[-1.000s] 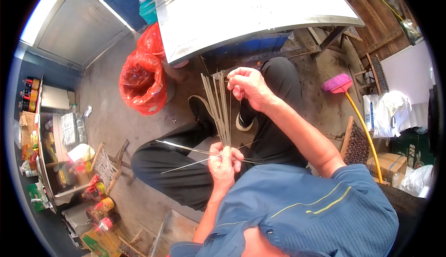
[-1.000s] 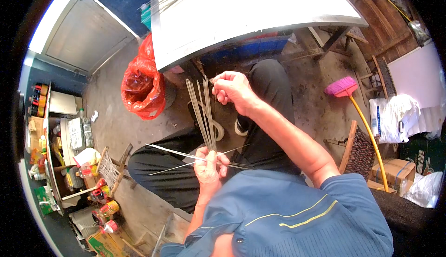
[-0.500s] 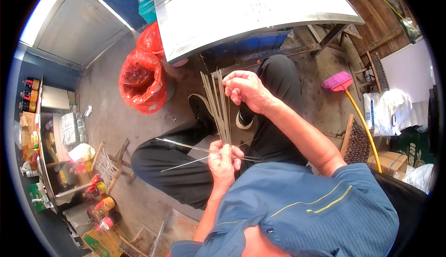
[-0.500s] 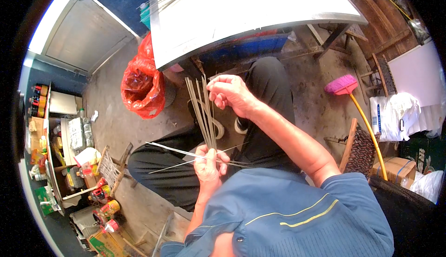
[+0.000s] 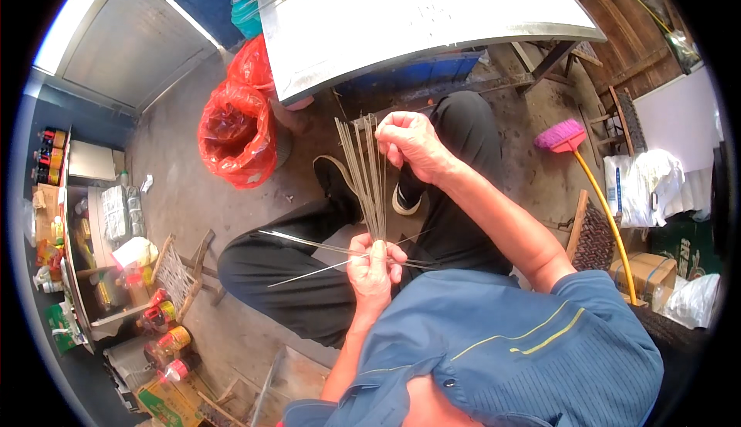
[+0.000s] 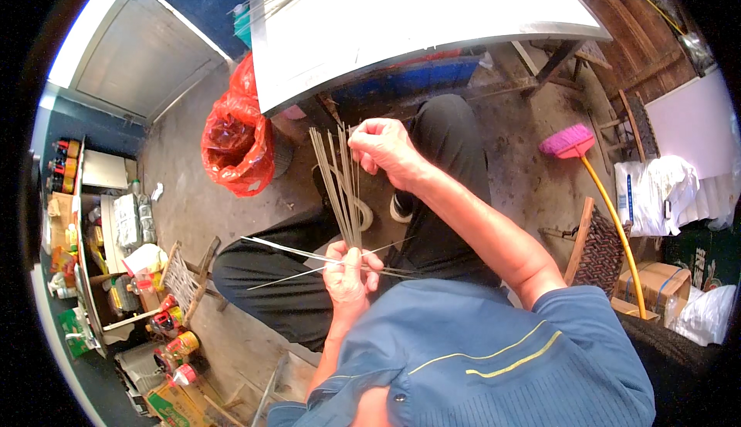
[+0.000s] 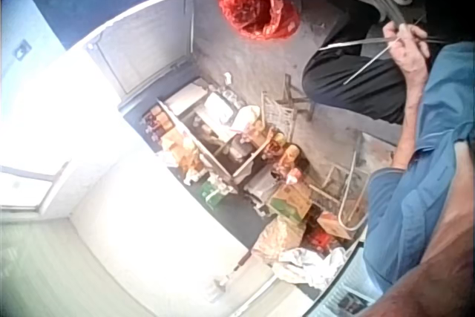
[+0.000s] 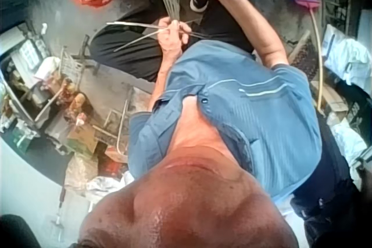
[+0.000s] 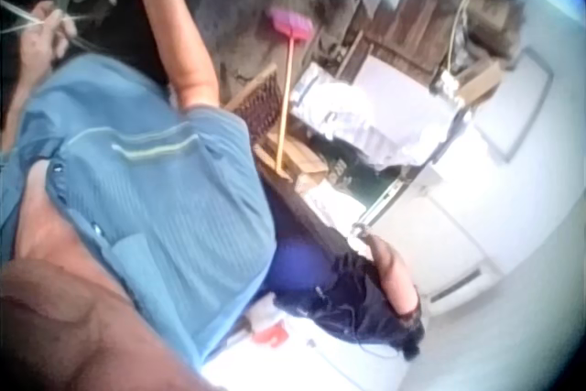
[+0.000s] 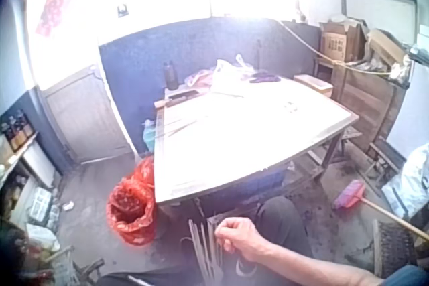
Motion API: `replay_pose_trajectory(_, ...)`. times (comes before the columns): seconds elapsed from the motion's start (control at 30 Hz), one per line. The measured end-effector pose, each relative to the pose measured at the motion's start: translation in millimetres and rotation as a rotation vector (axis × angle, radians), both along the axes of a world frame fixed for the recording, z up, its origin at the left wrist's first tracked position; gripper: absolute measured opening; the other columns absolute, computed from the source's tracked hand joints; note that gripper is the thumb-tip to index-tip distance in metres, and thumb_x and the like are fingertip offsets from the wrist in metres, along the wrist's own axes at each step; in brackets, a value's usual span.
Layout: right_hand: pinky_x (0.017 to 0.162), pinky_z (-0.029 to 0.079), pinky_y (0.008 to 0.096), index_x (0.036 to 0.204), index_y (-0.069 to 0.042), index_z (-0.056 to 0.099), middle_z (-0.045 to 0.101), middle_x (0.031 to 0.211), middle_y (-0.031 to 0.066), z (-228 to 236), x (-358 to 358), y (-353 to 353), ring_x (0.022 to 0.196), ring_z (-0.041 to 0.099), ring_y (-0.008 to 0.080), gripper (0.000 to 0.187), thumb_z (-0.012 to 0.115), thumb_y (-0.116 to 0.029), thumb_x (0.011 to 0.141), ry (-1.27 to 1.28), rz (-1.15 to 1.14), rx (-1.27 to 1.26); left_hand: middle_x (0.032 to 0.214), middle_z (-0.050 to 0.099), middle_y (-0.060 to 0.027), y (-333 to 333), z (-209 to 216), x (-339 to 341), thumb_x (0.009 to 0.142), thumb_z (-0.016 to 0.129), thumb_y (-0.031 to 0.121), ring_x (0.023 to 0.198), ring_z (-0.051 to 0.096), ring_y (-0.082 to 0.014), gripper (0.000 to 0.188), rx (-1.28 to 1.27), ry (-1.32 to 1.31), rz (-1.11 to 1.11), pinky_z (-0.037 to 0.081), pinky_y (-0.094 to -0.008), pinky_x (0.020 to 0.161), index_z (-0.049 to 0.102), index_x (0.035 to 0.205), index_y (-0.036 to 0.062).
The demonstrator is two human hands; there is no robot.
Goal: The person organizes a bundle of thin sticks by hand, pulling individual sticks from a pile on a metal table and grouping them into a held cluster.
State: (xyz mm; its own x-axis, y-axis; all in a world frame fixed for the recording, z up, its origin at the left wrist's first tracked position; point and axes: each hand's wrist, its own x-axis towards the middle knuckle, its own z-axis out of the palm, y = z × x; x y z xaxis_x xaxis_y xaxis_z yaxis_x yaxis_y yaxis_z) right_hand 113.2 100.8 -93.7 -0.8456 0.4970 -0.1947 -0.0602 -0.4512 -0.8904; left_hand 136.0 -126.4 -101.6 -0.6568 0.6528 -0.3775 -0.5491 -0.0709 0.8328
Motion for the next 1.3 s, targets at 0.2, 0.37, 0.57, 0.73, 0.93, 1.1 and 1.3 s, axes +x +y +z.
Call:
replay_pose_trajectory(0.2,0.041,0.033,0.0186,0.071,-0.005,0.056,0.057,0.061,0.0023,8.2,-9.0,11.8,0.045,0.044,0.0047,0.008,0.059,-0.006,0.078,-0.042,-0.181,0.120,0.072,0.061,-0.0103,1.0,-1.4,-0.7,0.098,0.045,0.015,0.044,0.045,-0.0080,0.015,0.017,-0.026,-0.007,0.037,-0.0191,0.042,0.041,0.106,0.0021)
replay_pose_trajectory(0.37,0.039,0.038,0.0207,0.070,-0.003,0.055,0.060,0.063,0.0058,21.6,-9.0,27.8,0.045,0.049,0.0072,0.010,0.057,-0.003,0.080,0.013,-0.331,0.121,0.072,0.061,-0.0106,0.8,-1.1,-1.4,0.098,0.045,0.014,0.044,0.045,-0.0079,0.015,0.056,-0.045,-0.003,0.038,-0.0190,0.042,0.042,0.105,0.0021)
replay_pose_trajectory(0.57,0.039,0.043,0.0251,0.070,-0.002,0.053,0.058,0.063,0.0076,42.1,0.3,46.2,0.043,0.049,0.0108,0.011,0.054,0.004,0.080,0.201,-0.573,0.180,0.071,0.061,-0.0116,0.7,12.3,-1.2,0.098,0.045,0.014,0.043,0.045,-0.0089,0.015,0.034,-0.003,0.010,0.037,-0.0197,0.041,0.041,0.104,0.0011)
replay_pose_trajectory(0.73,0.049,0.044,0.0257,0.075,-0.002,0.055,0.056,0.068,0.0053,60.4,25.0,88.8,0.052,0.047,0.0084,0.008,0.054,0.001,0.082,0.289,-0.757,0.123,0.071,0.061,-0.0126,0.2,21.1,-5.6,0.098,0.045,0.013,0.042,0.045,-0.0105,0.014,0.050,-0.029,0.099,0.037,-0.0206,0.040,0.041,0.104,0.0012)
replay_pose_trajectory(0.93,0.052,0.051,0.0277,0.079,0.000,0.053,0.055,0.072,0.0061,59.1,40.8,110.4,0.058,0.052,0.0116,0.005,0.054,0.005,0.080,0.376,-0.819,-0.062,0.069,0.059,-0.0113,6.7,20.2,-4.9,0.097,0.048,0.016,0.041,0.043,-0.0114,0.012,0.064,-0.043,0.120,0.035,-0.0205,0.037,0.043,0.101,0.0058)
replay_pose_trajectory(1.1,0.061,0.057,0.0319,0.095,0.000,0.052,0.059,0.079,0.0092,54.5,26.7,41.7,0.067,0.061,0.0166,0.012,0.055,0.002,0.083,0.310,-0.619,-0.140,0.070,0.059,-0.0116,10.6,17.1,-6.8,0.097,0.047,0.016,0.042,0.043,-0.0115,0.012,0.070,-0.068,0.121,0.035,-0.0205,0.038,0.043,0.101,0.0056)
replay_pose_trajectory(1.3,0.061,0.056,0.0309,0.090,-0.003,0.054,0.064,0.080,0.0112,22.4,35.7,-29.2,0.068,0.066,0.0194,0.006,0.056,0.000,0.085,0.108,-0.157,-0.197,0.071,0.059,-0.0124,20.3,21.6,-11.9,0.097,0.047,0.017,0.044,0.044,-0.0116,0.012,0.090,-0.086,0.123,0.037,-0.0202,0.040,0.044,0.102,0.0057)
